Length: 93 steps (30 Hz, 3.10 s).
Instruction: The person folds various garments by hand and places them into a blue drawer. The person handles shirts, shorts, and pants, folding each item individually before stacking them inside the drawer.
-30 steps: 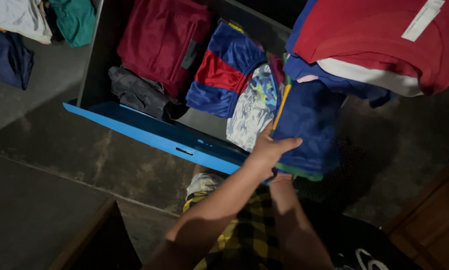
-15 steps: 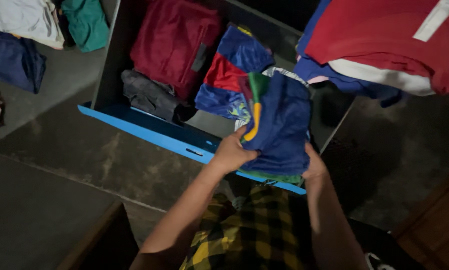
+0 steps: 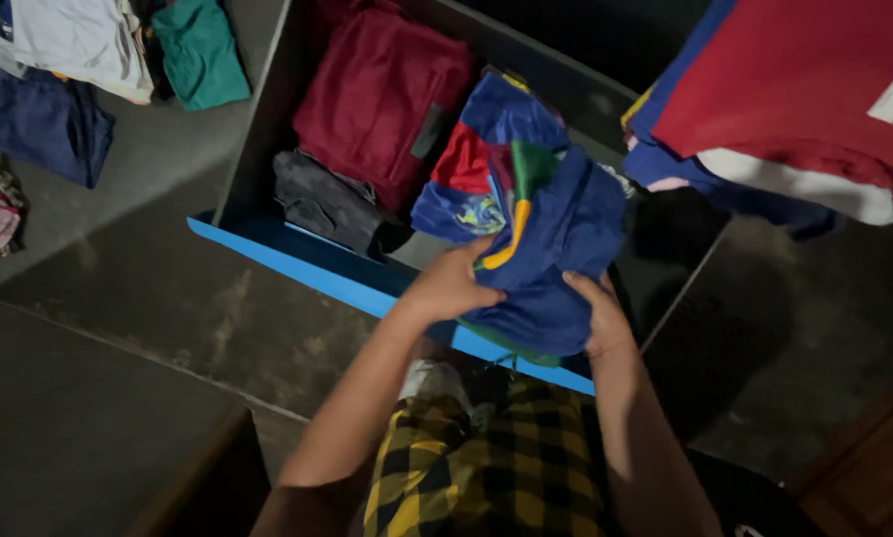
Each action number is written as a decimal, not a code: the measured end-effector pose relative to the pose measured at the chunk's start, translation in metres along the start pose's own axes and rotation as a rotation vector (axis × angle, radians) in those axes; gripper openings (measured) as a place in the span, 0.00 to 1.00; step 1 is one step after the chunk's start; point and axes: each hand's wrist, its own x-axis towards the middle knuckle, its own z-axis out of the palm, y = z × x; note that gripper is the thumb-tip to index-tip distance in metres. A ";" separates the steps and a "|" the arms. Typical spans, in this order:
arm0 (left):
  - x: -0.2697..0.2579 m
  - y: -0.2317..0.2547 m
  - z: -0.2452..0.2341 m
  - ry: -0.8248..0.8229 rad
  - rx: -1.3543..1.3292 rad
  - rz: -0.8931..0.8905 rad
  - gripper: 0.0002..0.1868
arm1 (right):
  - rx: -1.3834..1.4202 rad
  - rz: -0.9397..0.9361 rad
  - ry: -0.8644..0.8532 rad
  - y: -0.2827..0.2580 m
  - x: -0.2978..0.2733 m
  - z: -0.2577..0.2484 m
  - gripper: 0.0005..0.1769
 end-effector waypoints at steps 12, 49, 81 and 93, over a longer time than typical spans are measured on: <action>0.055 -0.098 -0.054 0.475 0.215 -0.211 0.40 | -0.283 -0.290 -0.013 0.005 0.120 0.070 0.56; 0.098 -0.087 0.061 0.671 0.507 0.173 0.38 | -0.259 0.246 0.198 0.065 0.151 -0.080 0.35; 0.137 -0.159 0.104 -0.740 1.909 0.623 0.28 | 0.032 -0.068 0.647 -0.066 -0.036 -0.014 0.30; 0.082 -0.164 0.034 0.567 -0.255 0.312 0.10 | 0.377 -0.035 -0.157 0.006 0.058 0.021 0.32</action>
